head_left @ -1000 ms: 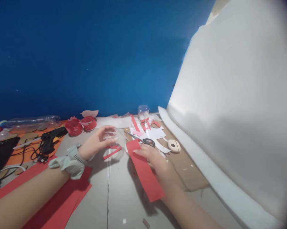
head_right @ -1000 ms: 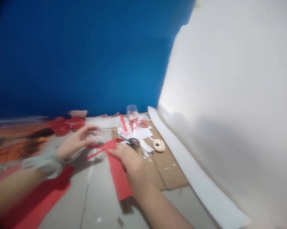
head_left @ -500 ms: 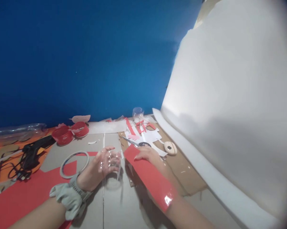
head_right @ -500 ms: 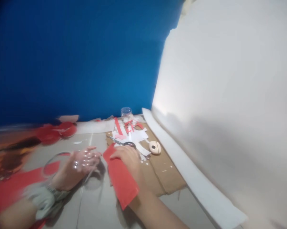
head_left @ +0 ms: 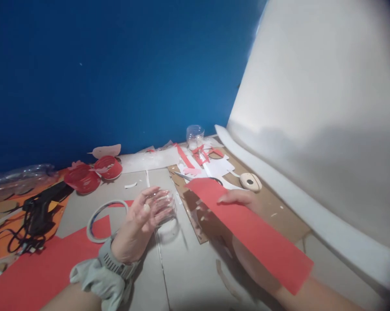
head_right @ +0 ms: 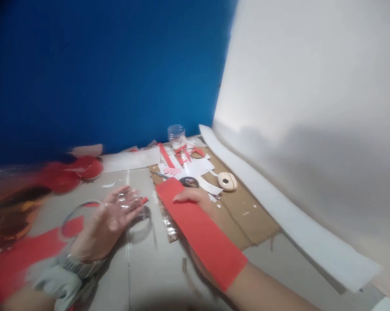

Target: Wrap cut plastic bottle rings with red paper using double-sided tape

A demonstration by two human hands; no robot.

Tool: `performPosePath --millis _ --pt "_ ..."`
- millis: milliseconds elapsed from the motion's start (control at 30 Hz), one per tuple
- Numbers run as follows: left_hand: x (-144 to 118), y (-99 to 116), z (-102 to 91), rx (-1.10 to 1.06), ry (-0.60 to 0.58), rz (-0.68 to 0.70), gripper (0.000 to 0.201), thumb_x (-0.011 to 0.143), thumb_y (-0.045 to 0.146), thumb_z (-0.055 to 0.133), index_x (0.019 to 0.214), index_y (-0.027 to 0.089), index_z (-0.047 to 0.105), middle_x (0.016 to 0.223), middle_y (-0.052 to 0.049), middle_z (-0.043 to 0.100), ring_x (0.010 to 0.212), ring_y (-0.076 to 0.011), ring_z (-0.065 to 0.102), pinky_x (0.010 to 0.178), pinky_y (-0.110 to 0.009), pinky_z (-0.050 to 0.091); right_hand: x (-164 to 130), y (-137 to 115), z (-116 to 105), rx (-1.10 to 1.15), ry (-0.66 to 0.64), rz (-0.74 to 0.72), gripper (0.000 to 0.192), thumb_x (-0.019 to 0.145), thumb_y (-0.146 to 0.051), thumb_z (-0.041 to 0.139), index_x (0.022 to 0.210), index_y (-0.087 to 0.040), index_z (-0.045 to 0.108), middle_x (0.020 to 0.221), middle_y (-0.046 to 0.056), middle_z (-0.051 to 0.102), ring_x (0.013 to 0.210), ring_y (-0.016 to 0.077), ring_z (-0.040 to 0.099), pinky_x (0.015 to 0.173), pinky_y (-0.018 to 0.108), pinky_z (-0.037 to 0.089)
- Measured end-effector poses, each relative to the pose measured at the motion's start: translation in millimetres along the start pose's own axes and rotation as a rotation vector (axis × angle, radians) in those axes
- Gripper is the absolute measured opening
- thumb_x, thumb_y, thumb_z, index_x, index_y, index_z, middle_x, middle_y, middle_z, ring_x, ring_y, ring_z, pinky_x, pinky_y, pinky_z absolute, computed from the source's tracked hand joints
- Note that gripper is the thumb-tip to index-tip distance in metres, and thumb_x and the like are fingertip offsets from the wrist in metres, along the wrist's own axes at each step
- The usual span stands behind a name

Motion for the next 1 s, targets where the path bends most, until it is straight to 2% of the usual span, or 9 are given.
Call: performPosePath --millis 100,200,333,433,500,600,667,833,1000 --pt "-1.5 -0.7 4.4 0.013 -0.016 0.013 0.043 0.070 0.038 0.077 0.109 0.028 0.062 0.115 -0.004 0.061 0.113 -0.0258 0.058 0.097 -0.042 0.048 -0.4 9.6 7.6 0.239 0.053 0.019 0.011 0.087 -0.026 0.056 0.096 -0.032 0.053 0.083 0.001 0.068 0.070 0.0202 0.068 0.058 0.032 0.055" --pt "-3.6 -1.5 6.4 0.016 -0.033 0.006 0.044 0.067 0.036 0.080 0.106 0.027 0.063 0.116 -0.004 0.060 0.117 -0.0271 0.054 0.099 -0.043 0.047 3.2 17.3 11.5 0.336 -0.007 0.080 0.014 0.085 -0.024 0.060 0.097 -0.030 0.055 0.075 -0.001 0.069 0.063 0.0175 0.066 0.053 0.028 0.052" --pt "-4.4 -2.5 6.8 0.023 -0.043 0.005 0.042 0.070 0.036 0.078 0.108 0.027 0.063 0.118 -0.005 0.059 0.119 -0.0266 0.052 0.103 -0.045 0.044 7.7 19.2 11.0 0.397 -0.072 0.206 0.013 0.084 -0.034 0.062 0.094 -0.026 0.058 0.057 -0.001 0.063 0.052 0.0164 0.060 0.043 0.023 0.045" --pt "-3.1 -2.5 6.8 0.036 -0.040 0.028 0.043 0.070 0.035 0.078 0.108 0.027 0.063 0.118 -0.004 0.059 0.118 -0.0257 0.052 0.102 -0.045 0.045 8.3 19.1 9.4 0.392 -0.163 0.260 0.018 0.082 -0.036 0.064 0.096 -0.026 0.058 0.060 0.000 0.064 0.052 0.0175 0.061 0.045 0.027 0.048" --pt "-2.4 -2.4 7.3 0.041 -0.035 0.030 0.043 0.069 0.035 0.079 0.108 0.028 0.062 0.118 -0.004 0.059 0.116 -0.0245 0.053 0.101 -0.042 0.045 7.0 20.6 8.0 0.356 -0.209 0.303 0.018 0.079 -0.029 0.066 0.097 -0.027 0.060 0.071 0.000 0.067 0.053 0.0167 0.062 0.048 0.028 0.050" --pt "-2.3 -1.8 7.8 0.058 -0.036 0.035 0.043 0.069 0.036 0.080 0.107 0.029 0.063 0.118 -0.003 0.061 0.115 -0.0230 0.053 0.101 -0.038 0.045 3.7 22.7 6.3 0.254 -0.181 0.315 0.025 0.075 -0.013 0.067 0.094 -0.028 0.065 0.098 0.001 0.066 0.061 0.0130 0.065 0.055 0.024 0.051" --pt "-2.8 -1.4 7.5 0.083 -0.034 0.046 0.043 0.068 0.037 0.080 0.107 0.030 0.063 0.118 -0.003 0.062 0.117 -0.0229 0.052 0.102 -0.037 0.044 1.6 23.4 7.1 0.256 -0.174 0.297 0.028 0.075 -0.010 0.064 0.095 -0.029 0.066 0.107 0.001 0.064 0.066 0.0125 0.065 0.058 0.024 0.052" --pt "-3.9 -1.9 5.5 0.122 -0.031 0.056 0.044 0.068 0.039 0.079 0.108 0.030 0.063 0.119 -0.003 0.061 0.119 -0.0247 0.049 0.101 -0.039 0.043 3.0 25.4 9.2 0.285 -0.195 0.331 0.026 0.077 -0.009 0.064 0.095 -0.028 0.066 0.090 0.000 0.069 0.074 0.0168 0.069 0.066 0.027 0.053" --pt "-3.4 -3.0 5.9 0.110 -0.048 0.038 0.046 0.068 0.038 0.079 0.110 0.030 0.062 0.120 -0.003 0.061 0.118 -0.0232 0.051 0.102 -0.038 0.043 7.0 26.5 7.3 0.356 -0.200 0.444 0.021 0.079 -0.016 0.065 0.096 -0.026 0.060 0.077 0.000 0.071 0.064 0.0187 0.069 0.058 0.029 0.052"
Point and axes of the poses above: each hand's wrist, its own x-axis towards the middle knuckle, its own z-axis out of the palm, y = z × x, the point moved 2 cm from there along x, towards the middle knuckle
